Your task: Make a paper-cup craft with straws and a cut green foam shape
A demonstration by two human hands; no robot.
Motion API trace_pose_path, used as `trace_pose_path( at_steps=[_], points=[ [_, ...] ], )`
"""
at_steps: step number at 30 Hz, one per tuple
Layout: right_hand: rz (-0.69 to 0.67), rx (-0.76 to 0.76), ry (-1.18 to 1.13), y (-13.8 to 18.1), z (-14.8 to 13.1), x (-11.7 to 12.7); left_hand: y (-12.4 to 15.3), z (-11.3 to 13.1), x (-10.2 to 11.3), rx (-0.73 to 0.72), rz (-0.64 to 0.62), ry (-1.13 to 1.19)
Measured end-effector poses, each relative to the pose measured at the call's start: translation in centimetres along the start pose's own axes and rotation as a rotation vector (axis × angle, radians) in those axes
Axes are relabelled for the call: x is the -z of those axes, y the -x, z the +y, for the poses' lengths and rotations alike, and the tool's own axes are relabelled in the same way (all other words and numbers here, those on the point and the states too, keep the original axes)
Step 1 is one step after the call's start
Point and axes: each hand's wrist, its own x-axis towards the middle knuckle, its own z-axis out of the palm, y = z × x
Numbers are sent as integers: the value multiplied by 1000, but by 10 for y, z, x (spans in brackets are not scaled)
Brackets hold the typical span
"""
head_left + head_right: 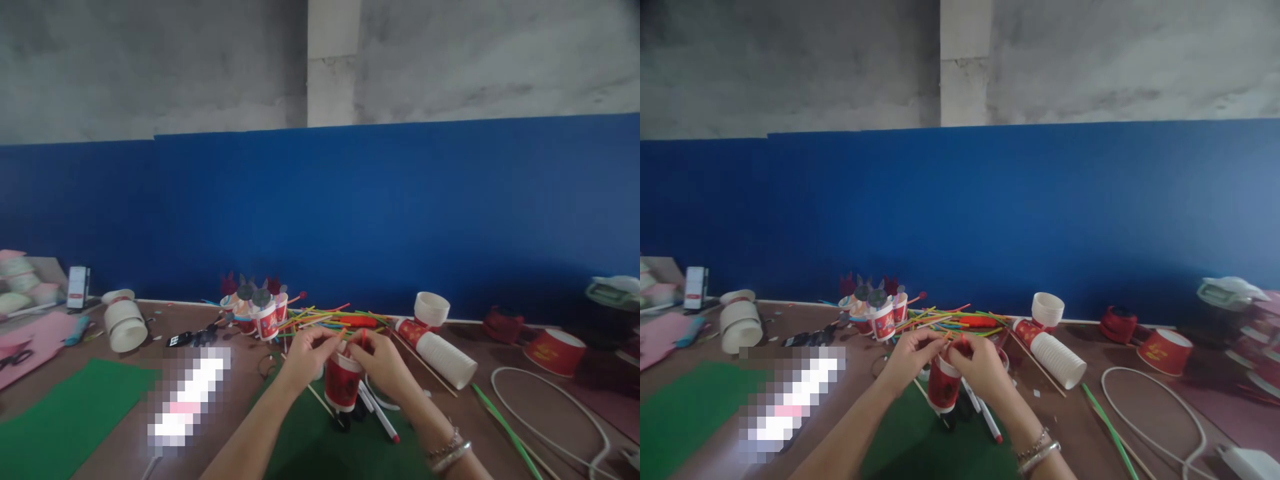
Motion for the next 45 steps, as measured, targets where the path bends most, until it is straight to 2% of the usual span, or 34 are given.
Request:
trace_pose_path(
  at_steps=[3,9,12,19,24,31,34,36,39,45],
  points=[
    [49,-23,-59,-2,-1,1,0,-3,1,30,-19,34],
    [-70,23,-55,1,-5,2,-2,-4,5,96,-46,-38],
    [-115,24,-65,2,-7,3,-3,-5,6,62,-58,-70],
    [21,78,-131,4,-10,-1,0,-12,-1,15,-93,-74],
    [75,77,-245,4,-9,-5,1,-7,2,32,-113,-124],
    [80,-72,-530,5,-21,-7,2,-1,8,35,-167,-135],
    [83,-158,-583,7,-25,-5,1,-1,10,43,-202,-85],
    [82,-180,-560,6,-23,-3,0,-3,10,43,-205,-59],
    [48,-134,-477,2,-16,-3,-1,-6,9,53,-202,-52],
    [33,-34,-204,-1,-6,-3,-1,-4,6,-8,-230,-186]
  ],
)
